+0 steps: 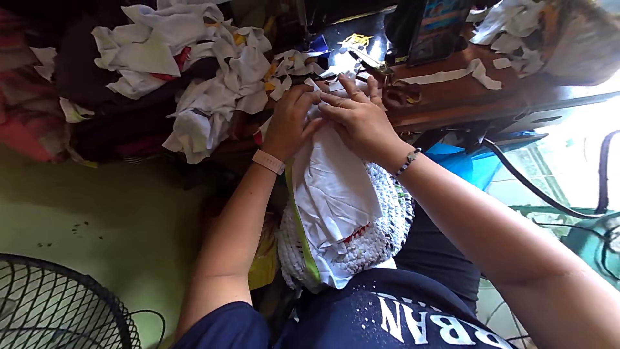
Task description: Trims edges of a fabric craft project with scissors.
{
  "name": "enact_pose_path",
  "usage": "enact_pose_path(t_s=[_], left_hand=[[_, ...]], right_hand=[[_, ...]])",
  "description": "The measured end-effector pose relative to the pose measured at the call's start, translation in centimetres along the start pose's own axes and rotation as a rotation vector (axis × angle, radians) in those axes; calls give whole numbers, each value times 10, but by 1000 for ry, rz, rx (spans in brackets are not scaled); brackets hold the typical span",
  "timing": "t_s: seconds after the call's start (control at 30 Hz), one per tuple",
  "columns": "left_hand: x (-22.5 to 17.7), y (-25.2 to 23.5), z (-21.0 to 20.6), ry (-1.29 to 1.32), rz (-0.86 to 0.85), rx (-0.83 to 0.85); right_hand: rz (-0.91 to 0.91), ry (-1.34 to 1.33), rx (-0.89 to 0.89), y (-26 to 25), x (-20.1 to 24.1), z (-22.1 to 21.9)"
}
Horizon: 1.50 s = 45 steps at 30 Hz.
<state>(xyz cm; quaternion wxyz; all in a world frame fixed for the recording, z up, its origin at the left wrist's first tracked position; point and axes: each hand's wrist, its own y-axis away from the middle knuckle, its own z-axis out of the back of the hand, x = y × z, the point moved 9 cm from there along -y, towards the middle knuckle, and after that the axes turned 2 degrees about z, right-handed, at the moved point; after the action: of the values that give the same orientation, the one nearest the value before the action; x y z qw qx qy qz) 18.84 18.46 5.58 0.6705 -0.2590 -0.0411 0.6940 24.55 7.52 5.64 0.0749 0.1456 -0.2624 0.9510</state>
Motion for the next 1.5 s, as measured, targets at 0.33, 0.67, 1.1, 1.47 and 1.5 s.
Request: enact_pose_path(t_s=[0.33, 0.67, 1.1, 1.47, 1.5], left_hand=[[4, 1, -1, -12, 28, -4], [1, 1, 1, -20, 13, -36], [0, 2, 0, -34, -3, -36], [0, 1, 0, -23, -12, -34], [0, 1, 0, -20, -11, -29]], right_hand=[[4, 1, -6, -12, -6, 0], [-26, 17, 11, -9, -11, -8], [-33, 22, 12, -8, -12, -8], [-62, 39, 16, -9, -12, -6], [-63, 37, 18, -9, -12, -6]])
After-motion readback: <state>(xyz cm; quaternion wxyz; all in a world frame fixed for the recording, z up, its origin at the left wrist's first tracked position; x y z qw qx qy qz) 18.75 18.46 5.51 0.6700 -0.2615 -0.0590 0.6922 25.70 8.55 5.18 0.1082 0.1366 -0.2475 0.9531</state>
